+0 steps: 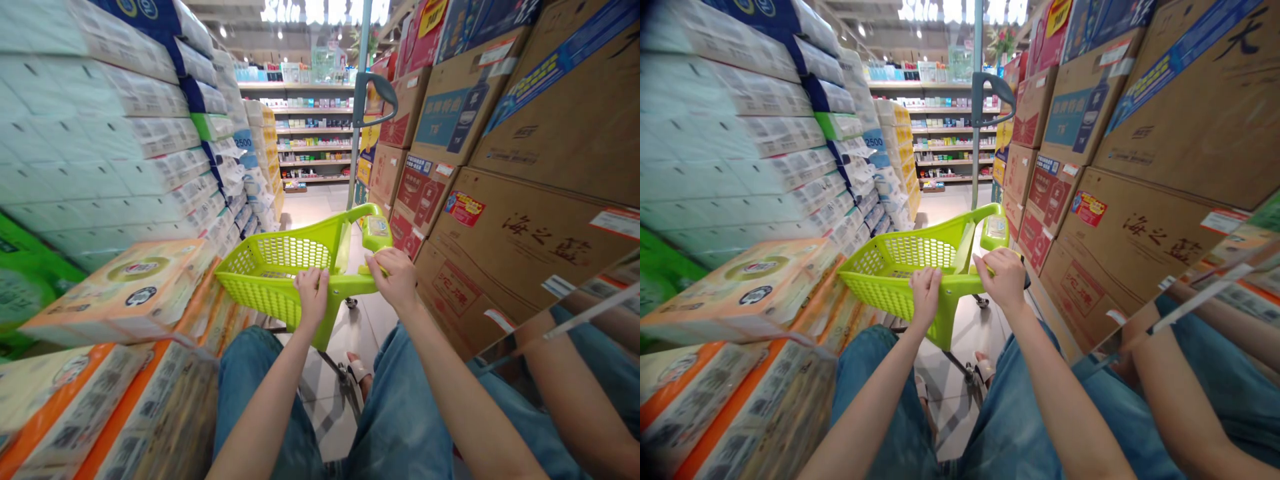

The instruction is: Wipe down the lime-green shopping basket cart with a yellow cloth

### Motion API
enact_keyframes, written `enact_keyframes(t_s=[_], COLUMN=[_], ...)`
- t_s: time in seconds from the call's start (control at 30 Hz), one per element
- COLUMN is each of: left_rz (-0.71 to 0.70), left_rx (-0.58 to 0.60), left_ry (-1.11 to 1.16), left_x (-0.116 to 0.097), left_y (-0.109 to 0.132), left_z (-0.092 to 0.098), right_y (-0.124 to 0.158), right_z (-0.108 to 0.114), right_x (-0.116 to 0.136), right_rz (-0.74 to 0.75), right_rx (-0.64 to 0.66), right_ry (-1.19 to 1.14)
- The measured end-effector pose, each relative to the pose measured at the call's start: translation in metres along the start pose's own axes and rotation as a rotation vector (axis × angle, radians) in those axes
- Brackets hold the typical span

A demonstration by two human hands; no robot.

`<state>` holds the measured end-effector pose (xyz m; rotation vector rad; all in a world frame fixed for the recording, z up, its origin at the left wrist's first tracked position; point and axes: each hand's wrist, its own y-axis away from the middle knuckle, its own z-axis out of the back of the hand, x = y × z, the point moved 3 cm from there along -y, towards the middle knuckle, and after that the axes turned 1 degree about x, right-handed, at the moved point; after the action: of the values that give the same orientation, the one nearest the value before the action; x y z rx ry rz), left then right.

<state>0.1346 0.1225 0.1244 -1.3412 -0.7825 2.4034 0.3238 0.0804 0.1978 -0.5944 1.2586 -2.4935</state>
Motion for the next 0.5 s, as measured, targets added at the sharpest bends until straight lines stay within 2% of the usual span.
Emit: enact_keyframes(t_s=[0.17,0.27,0.37,0.5], left_rz=[0.022,0.054,0.091,0.102], left_rx=[-0.048,-0.064,-0.066,-0.007], left_ry=[0.082,0.132,0.157,0.172], left_x=[0.031,0.057,0.077,0.091], left_y=[-0.022,-0.041,-0.062,-0.082], left_z=[0.011,0.028,0.047,0.064], right_y=[0.004,0.003,-0.007,-0.027], right_z=[-0.014,-0.027,-0.038,-0.05], right_x=[0.04,0.058,0.059,0.053], right_rz=[-0.004,0.14,0.326,0.449], right_rx=[0.021,0.157,0.317,0.426], right_ry=[0.107,0.061,-0.019,-0.036])
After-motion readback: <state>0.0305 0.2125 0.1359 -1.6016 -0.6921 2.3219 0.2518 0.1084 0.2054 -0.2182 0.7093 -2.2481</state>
